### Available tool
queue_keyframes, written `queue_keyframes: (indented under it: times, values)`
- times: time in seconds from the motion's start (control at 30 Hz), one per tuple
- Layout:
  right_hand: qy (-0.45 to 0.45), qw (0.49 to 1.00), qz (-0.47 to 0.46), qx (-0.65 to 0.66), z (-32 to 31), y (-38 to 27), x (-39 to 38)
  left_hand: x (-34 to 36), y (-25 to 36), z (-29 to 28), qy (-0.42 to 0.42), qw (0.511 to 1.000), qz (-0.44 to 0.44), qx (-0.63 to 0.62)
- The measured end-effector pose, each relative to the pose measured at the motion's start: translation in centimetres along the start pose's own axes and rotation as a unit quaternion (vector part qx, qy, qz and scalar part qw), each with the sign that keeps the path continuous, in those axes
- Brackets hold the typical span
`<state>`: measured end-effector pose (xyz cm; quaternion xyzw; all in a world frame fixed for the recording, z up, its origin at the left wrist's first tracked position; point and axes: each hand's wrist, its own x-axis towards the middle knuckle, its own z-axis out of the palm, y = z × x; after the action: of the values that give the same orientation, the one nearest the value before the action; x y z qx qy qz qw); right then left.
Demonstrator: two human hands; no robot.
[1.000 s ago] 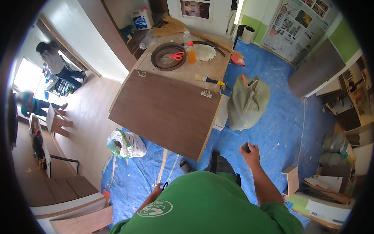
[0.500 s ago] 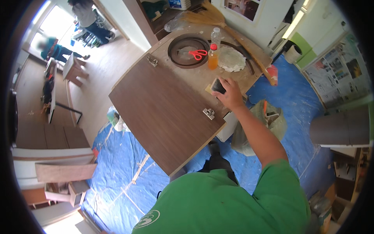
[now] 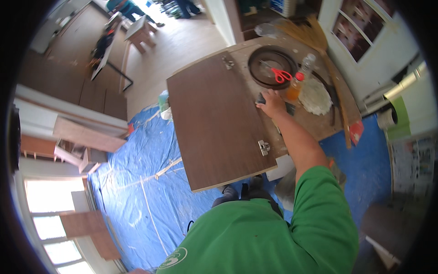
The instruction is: The person sands the edges of a wooden cabinet door with a sanding block, then wipes the surface with a cloth after applying liquid from a bottle. Finally, the person measures and cuts a strip of edge banding with scissors.
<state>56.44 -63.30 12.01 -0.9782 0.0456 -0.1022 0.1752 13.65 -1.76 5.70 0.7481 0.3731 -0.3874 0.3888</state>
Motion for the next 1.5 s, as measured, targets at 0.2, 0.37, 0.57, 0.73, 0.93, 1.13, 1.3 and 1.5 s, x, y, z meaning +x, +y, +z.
queue_keyframes:
  times: [0.2, 0.37, 0.57, 0.73, 0.93, 1.13, 1.3, 1.5]
  values:
    - [0.014, 1.0, 0.01, 0.016, 0.0, -0.3, 0.9, -2.9, -4.1, 2.5, 0.041, 0.998, -0.041, -0.034]
    - [0.159, 0.97, -0.001, 0.183, -1.7, 1.1, -3.8, -3.1, -7.0, 2.7, 0.043, 0.996, -0.078, -0.003]
    - [-0.084, 0.887, 0.324, 0.319, -8.6, 1.7, -15.3, 1.2, -6.8, -0.7, 0.029, 0.991, -0.062, 0.111]
    - [-0.129, 0.875, 0.249, 0.396, -9.4, 2.1, -22.3, 7.6, 1.6, -7.2, 0.181, 0.867, 0.264, 0.382]
    - [-0.145, 0.921, 0.152, 0.329, -10.0, 0.1, -27.9, 4.4, 23.9, -6.5, 0.191, 0.931, 0.31, -0.015]
    - [-0.118, 0.922, 0.145, 0.338, -10.3, -0.9, -31.1, -3.3, 34.3, -0.2, 0.048, 0.897, 0.438, 0.043]
    - [-0.181, 0.888, 0.267, 0.328, -9.8, -1.6, -31.1, -8.9, 36.0, 0.9, -0.064, 0.886, 0.442, 0.123]
    - [-0.107, 0.928, 0.223, 0.279, -8.4, 0.7, -28.4, -12.7, 34.8, 0.4, -0.1, 0.861, 0.483, 0.124]
